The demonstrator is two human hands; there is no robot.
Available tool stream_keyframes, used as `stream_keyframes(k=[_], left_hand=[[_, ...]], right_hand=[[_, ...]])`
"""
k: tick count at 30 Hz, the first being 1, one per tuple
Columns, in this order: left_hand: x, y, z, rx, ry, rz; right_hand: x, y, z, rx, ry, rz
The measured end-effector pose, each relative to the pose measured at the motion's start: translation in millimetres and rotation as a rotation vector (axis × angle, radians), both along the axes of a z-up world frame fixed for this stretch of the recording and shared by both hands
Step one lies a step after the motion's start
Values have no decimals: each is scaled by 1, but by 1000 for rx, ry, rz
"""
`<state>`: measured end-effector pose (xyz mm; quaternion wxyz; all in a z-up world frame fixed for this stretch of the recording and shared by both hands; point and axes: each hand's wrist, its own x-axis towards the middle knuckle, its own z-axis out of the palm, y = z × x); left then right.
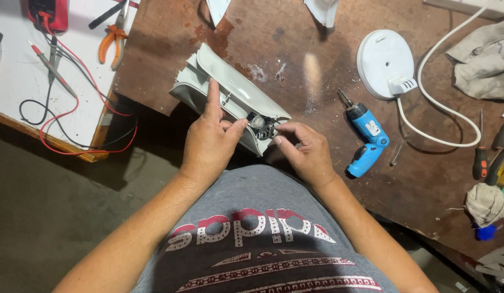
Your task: The person holds a disassembled white plastic housing containing a small motor and uses a multimeter to test electrical continuity on the internal components. They touch the multimeter probes to various points on the motor and wiring while observing the multimeter display.
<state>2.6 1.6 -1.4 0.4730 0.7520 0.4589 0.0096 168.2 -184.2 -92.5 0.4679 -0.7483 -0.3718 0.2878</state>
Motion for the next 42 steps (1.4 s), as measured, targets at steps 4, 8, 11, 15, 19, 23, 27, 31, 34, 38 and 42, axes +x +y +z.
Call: stream_keyframes(k=[4, 8, 11, 15, 19, 23, 27, 31, 34, 38, 42], left_hand=[[1, 1, -1, -4, 5, 1], [2, 1, 1, 1, 3, -2], [3, 1, 0, 8, 10, -7], [3, 2, -3, 20, 12, -13], [5, 0, 8, 9, 37, -17], [6, 3, 11, 65, 93, -49], [3, 13, 6, 255, 231, -163], [-4, 18, -1, 427, 206, -205], [-12, 22, 1, 606, 186, -220], [-21, 34, -3, 872, 75, -165], [-14, 46, 1, 689, 17, -230]], right_hand=[[-3, 4, 5, -3, 14, 44], [1, 2, -3, 19, 56, 5], [0, 2, -3, 3, 43, -4], [-1, 4, -4, 40, 81, 5], [1, 0, -6, -40, 64, -5], [-3, 6, 3, -88, 71, 5], [-4, 11, 14, -145, 52, 24], [-5, 13, 9, -215, 36, 10], [-8, 11, 5, -252, 30, 1], [-7, 13, 3, -255, 7, -6], [-1, 10, 0, -316, -58, 116]])
